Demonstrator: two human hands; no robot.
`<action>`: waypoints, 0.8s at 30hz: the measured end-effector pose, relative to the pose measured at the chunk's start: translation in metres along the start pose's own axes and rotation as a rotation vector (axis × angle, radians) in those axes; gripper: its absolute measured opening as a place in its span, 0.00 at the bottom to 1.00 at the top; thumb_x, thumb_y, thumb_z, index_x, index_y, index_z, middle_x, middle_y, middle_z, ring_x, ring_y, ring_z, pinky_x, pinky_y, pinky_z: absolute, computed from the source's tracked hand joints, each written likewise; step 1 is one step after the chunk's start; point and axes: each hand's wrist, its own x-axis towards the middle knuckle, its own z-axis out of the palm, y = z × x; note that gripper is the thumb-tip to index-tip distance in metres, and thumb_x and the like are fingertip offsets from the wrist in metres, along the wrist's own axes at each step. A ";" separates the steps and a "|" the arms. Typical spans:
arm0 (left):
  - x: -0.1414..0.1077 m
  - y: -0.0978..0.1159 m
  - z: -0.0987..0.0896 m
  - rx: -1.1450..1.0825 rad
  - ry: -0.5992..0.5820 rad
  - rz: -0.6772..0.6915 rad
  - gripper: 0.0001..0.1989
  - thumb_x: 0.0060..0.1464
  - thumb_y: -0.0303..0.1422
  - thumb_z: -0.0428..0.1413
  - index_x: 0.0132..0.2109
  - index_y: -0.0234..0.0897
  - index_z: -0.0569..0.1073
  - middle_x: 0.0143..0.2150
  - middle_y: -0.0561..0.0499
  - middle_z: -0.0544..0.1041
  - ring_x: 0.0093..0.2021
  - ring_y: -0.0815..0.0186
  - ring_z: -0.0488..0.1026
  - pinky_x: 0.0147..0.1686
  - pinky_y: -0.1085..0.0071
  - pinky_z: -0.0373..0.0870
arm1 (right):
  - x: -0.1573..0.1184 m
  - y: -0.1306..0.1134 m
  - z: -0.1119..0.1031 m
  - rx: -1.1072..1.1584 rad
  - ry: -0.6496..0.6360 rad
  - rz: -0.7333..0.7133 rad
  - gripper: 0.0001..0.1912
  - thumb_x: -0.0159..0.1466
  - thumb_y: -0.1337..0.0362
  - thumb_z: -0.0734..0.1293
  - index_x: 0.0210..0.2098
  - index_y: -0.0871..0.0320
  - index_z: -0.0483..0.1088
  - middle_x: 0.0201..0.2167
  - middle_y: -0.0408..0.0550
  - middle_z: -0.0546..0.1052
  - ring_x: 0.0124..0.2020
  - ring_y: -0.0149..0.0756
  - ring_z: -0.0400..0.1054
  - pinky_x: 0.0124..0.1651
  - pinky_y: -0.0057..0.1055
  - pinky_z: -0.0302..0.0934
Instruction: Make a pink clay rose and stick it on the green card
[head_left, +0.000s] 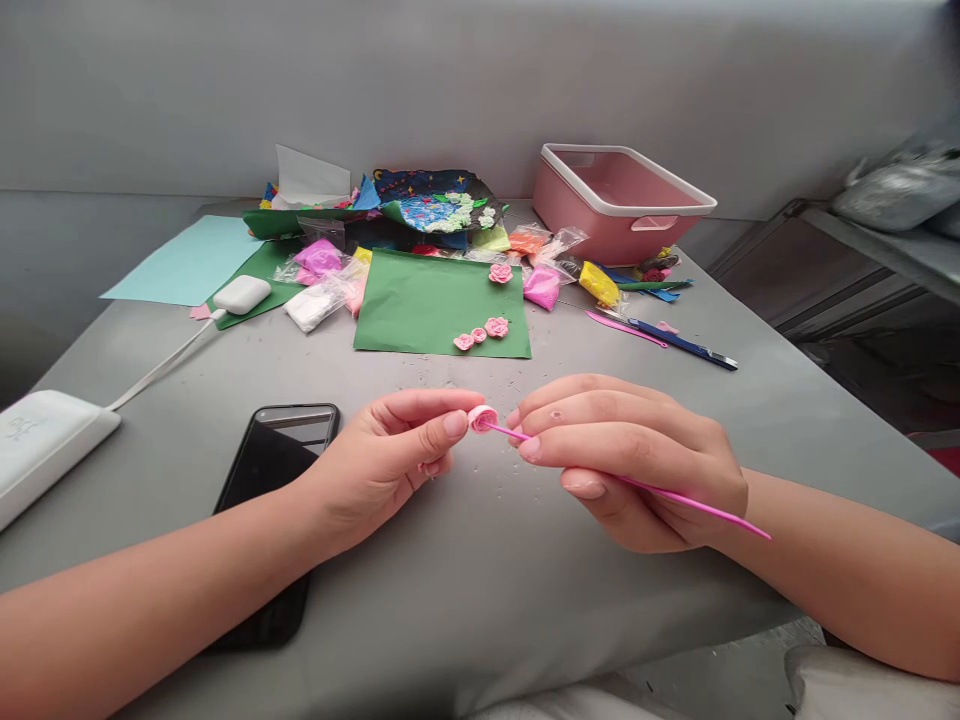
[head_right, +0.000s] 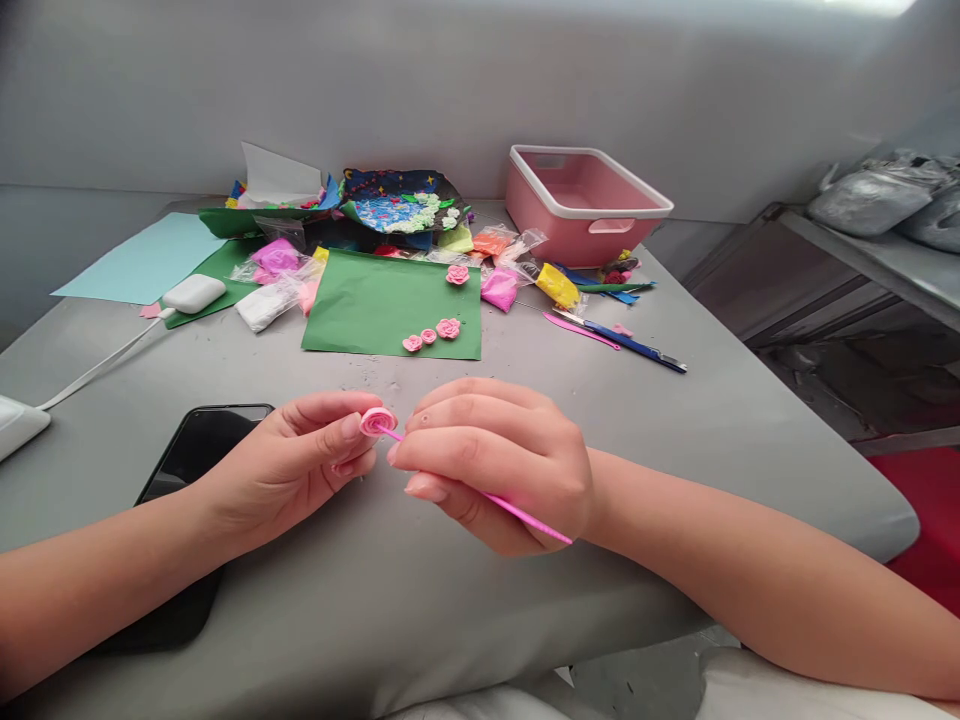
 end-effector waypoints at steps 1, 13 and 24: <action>0.000 0.000 0.000 0.002 0.009 0.001 0.09 0.40 0.38 0.73 0.32 0.45 0.85 0.29 0.54 0.78 0.26 0.75 0.61 0.27 0.75 0.62 | 0.000 0.000 0.000 -0.004 -0.001 0.000 0.09 0.70 0.70 0.60 0.42 0.64 0.71 0.29 0.54 0.78 0.34 0.37 0.76 0.41 0.35 0.78; 0.000 0.002 0.000 0.053 -0.011 0.028 0.11 0.46 0.42 0.70 0.35 0.42 0.86 0.33 0.52 0.79 0.26 0.75 0.59 0.26 0.76 0.62 | 0.001 0.000 0.001 -0.075 -0.001 0.001 0.08 0.69 0.72 0.61 0.42 0.60 0.71 0.29 0.51 0.78 0.32 0.36 0.77 0.39 0.34 0.79; 0.002 0.001 0.001 0.000 0.065 -0.004 0.10 0.41 0.37 0.73 0.32 0.42 0.85 0.31 0.53 0.79 0.27 0.74 0.63 0.27 0.77 0.64 | 0.000 -0.001 0.000 -0.054 -0.043 -0.008 0.08 0.70 0.70 0.60 0.42 0.64 0.71 0.29 0.54 0.78 0.33 0.37 0.76 0.41 0.35 0.78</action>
